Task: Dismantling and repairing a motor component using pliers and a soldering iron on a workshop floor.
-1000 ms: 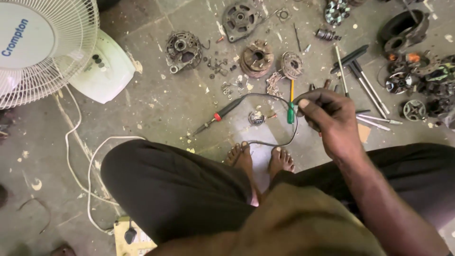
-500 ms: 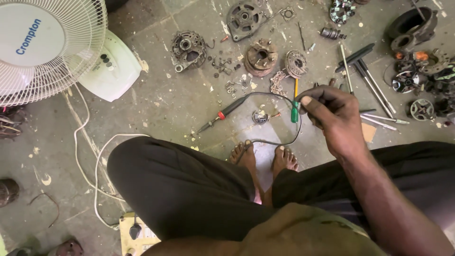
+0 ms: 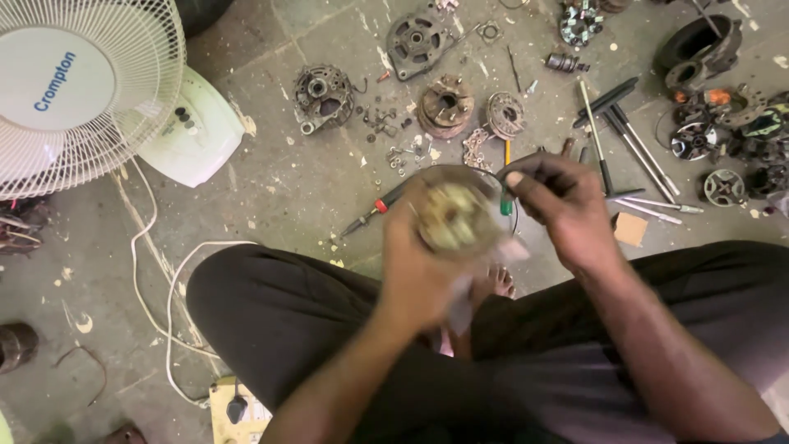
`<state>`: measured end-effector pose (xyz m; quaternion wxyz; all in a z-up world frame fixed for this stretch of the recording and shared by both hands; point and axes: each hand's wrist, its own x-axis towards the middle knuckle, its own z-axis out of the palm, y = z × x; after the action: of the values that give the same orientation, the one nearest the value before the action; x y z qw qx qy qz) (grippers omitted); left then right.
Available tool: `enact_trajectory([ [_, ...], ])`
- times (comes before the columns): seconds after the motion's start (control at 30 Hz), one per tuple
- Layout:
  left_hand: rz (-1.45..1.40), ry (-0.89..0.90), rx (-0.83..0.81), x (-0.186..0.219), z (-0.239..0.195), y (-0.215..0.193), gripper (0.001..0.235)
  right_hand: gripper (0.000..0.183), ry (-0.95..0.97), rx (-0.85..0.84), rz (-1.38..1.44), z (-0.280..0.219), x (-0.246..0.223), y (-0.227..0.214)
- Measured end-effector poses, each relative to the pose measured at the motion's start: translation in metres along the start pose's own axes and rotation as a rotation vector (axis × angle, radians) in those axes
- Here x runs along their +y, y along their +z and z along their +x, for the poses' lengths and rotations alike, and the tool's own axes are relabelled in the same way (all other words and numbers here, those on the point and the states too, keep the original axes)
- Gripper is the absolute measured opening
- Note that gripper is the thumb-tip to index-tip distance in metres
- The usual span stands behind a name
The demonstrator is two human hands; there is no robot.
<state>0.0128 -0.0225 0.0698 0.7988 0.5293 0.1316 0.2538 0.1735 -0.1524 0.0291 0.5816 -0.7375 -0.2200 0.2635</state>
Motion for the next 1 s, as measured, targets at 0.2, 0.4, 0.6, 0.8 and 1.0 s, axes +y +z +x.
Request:
enact_trajectory([
  [0.2,-0.515,-0.232,0.172,-0.086,0.034,-0.055,0.056,0.016,0.013,-0.154,-0.090,0.004,0.009,0.011],
  [0.4,-0.638,-0.477,0.315,-0.115,0.038,-0.073,0.057,0.017,0.006,-0.204,-0.216,0.003,0.004,0.027],
  [0.6,-0.735,-0.428,0.331,-0.131,0.036,-0.086,0.067,0.017,-0.374,-0.210,-0.356,-0.014,-0.009,0.044],
  [0.8,-0.722,-0.519,0.398,-0.140,0.032,-0.091,0.067,0.019,-0.443,-0.229,-0.430,-0.016,-0.008,0.051],
  [1.0,-0.701,-0.586,0.443,-0.120,0.035,-0.084,0.072,0.035,-0.123,-0.195,0.006,0.003,0.028,0.033],
])
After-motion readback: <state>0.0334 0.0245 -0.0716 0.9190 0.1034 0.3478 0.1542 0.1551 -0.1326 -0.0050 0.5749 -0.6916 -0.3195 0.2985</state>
